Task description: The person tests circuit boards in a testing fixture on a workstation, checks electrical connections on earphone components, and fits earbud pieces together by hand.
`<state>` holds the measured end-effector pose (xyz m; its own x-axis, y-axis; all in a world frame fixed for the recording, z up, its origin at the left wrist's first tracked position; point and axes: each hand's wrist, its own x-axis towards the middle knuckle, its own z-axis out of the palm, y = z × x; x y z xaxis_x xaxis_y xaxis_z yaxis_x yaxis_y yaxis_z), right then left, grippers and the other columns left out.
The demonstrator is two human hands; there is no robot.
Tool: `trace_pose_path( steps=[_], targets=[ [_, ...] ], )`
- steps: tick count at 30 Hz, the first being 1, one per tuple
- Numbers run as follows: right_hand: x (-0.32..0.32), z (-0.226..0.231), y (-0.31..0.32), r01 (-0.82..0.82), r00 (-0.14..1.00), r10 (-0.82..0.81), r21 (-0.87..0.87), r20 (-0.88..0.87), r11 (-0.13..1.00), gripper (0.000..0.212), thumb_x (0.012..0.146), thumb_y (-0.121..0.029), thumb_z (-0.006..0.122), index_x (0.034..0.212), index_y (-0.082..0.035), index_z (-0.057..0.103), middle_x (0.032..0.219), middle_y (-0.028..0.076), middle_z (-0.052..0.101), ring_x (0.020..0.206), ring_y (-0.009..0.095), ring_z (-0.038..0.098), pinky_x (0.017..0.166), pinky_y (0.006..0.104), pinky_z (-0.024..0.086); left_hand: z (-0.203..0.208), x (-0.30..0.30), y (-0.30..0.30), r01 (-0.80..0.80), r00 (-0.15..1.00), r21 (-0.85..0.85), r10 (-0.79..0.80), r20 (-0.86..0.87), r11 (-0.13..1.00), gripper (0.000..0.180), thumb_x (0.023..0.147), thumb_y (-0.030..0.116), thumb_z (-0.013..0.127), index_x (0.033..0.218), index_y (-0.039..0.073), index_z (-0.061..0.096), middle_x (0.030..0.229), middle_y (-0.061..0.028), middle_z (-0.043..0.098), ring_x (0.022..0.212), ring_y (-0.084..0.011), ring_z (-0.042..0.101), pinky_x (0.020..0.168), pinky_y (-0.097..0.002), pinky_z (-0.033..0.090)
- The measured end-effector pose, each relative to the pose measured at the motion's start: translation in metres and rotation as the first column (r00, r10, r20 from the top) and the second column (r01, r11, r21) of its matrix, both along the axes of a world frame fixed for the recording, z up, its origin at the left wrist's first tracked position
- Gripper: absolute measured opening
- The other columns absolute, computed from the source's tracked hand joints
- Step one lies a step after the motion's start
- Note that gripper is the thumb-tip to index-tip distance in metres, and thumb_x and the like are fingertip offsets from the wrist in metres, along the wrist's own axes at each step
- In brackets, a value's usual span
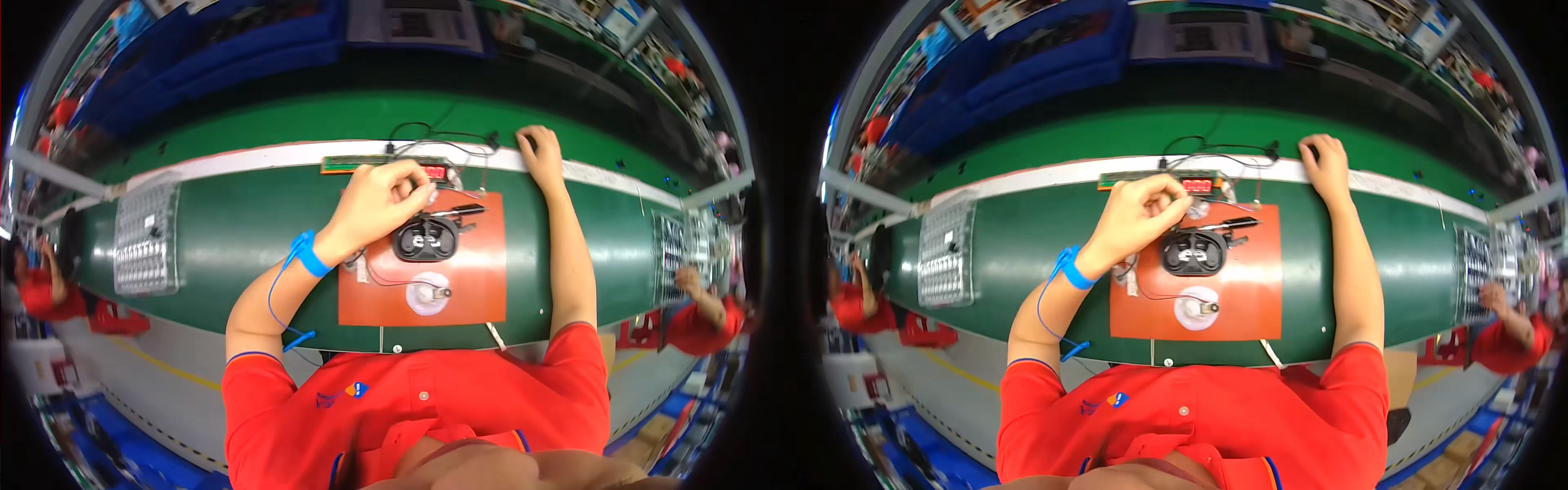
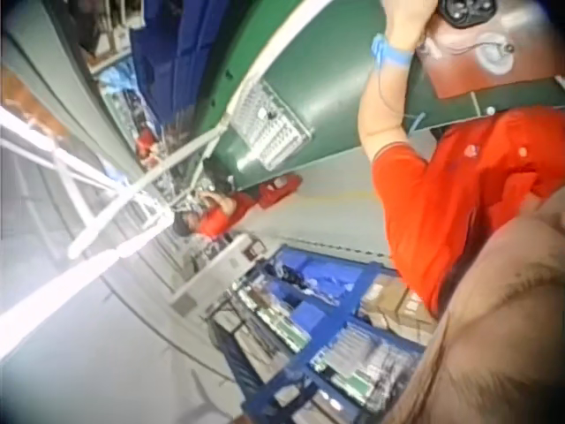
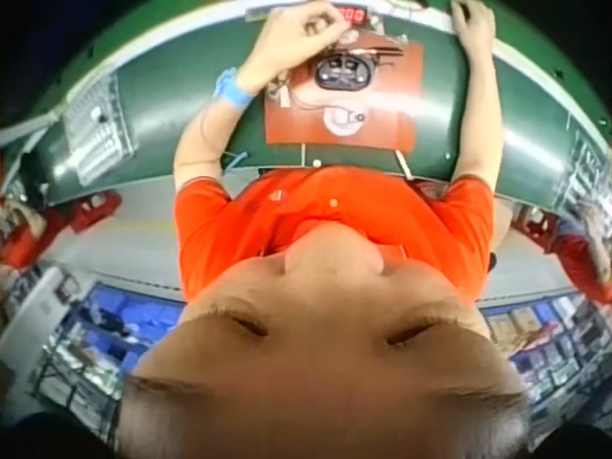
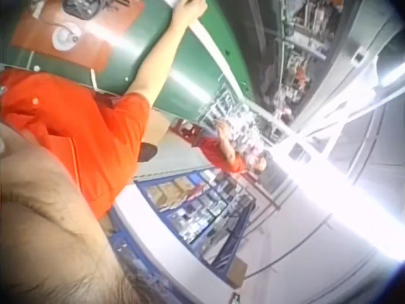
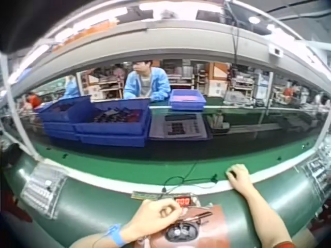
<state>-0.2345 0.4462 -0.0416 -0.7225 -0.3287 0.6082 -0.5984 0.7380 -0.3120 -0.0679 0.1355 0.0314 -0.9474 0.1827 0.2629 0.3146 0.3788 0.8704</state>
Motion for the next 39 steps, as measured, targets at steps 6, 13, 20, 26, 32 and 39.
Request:
trace_pose_path(
  steps=[6, 13, 20, 26, 32, 39],
  targets=[
    [0.009, 0.000, 0.014, 0.066, 0.997, -0.065, -0.027, 0.044, 0.997, 0.012, 0.084, -0.014, 0.063, 0.088, -0.003, 0.066, 0.090, 0.011, 0.065, 0.088, 0.032, 0.058, 0.081, 0.0395, 0.046, -0.007, 0.018, 0.023, 0.123, 0.992, -0.183, -0.113, 0.063, 0.975, 0.014, 0.085, 0.021, 0.067, 0.080, 0.007, 0.067, 0.051, -0.0052, 0.056, 0.045, -0.0143, 0.056, 0.044, -0.0284, 0.041],
    [0.002, -0.003, 0.005, 0.004, 0.999, -0.003, -0.030, 0.038, 1.000, 0.011, 0.085, -0.014, 0.062, 0.087, -0.003, 0.066, 0.090, 0.012, 0.065, 0.089, 0.032, 0.058, 0.081, 0.0391, 0.045, -0.007, 0.020, 0.025, 0.019, 0.999, -0.196, -0.025, -0.029, 0.980, 0.015, 0.084, 0.019, 0.070, 0.080, 0.005, 0.066, 0.053, -0.0042, 0.056, 0.047, -0.0117, 0.054, 0.045, -0.0259, 0.040],
    [0.006, 0.001, 0.012, 0.008, 0.997, -0.007, -0.013, 0.072, 1.000, 0.010, 0.086, -0.011, 0.061, 0.088, -0.002, 0.064, 0.091, 0.013, 0.064, 0.090, 0.032, 0.058, 0.082, 0.0380, 0.045, -0.007, -0.055, -0.081, -0.537, 0.769, -0.018, 0.481, -0.421, 0.843, 0.012, 0.084, 0.016, 0.070, 0.087, 0.005, 0.067, 0.070, -0.0066, 0.065, 0.062, -0.0163, 0.061, 0.058, -0.0283, 0.047],
    [0.008, 0.001, 0.010, 0.044, 0.998, -0.043, -0.034, 0.050, 0.998, 0.010, 0.086, -0.011, 0.061, 0.087, -0.001, 0.065, 0.090, 0.012, 0.065, 0.089, 0.032, 0.059, 0.082, 0.0383, 0.046, -0.068, -0.086, -0.278, -0.884, 0.467, -0.423, 0.428, -0.774, 0.199, 0.029, 0.075, -0.001, 0.058, 0.101, 0.008, 0.068, 0.101, -0.0123, 0.066, 0.097, -0.0329, 0.061, 0.085, -0.0423, 0.050],
    [-0.006, -0.009, -0.001, 0.098, 0.993, -0.087, -0.144, 0.082, 0.985, 0.019, 0.087, -0.020, 0.061, 0.089, -0.003, 0.067, 0.091, 0.012, 0.067, 0.092, 0.031, 0.061, 0.083, 0.0390, 0.047, -0.089, -0.062, -0.415, -0.618, 0.495, -0.724, 0.564, -0.661, -0.306, 0.027, 0.093, 0.017, 0.047, 0.113, 0.020, 0.065, 0.125, -0.0088, 0.060, 0.104, -0.0318, 0.062, 0.080, -0.0448, 0.054],
    [-0.001, 0.000, 0.006, 0.187, 0.969, -0.160, -0.133, 0.190, 0.973, 0.023, 0.089, -0.024, 0.058, 0.087, -0.002, 0.066, 0.085, 0.012, 0.064, 0.086, 0.030, 0.058, 0.078, 0.0394, 0.046, -0.109, -0.097, -0.447, -0.497, 0.414, -0.833, 0.778, -0.473, -0.242, 0.031, 0.095, 0.016, 0.042, 0.120, 0.018, 0.060, 0.119, -0.0113, 0.061, 0.101, -0.0330, 0.063, 0.081, -0.0476, 0.053]
  ],
)
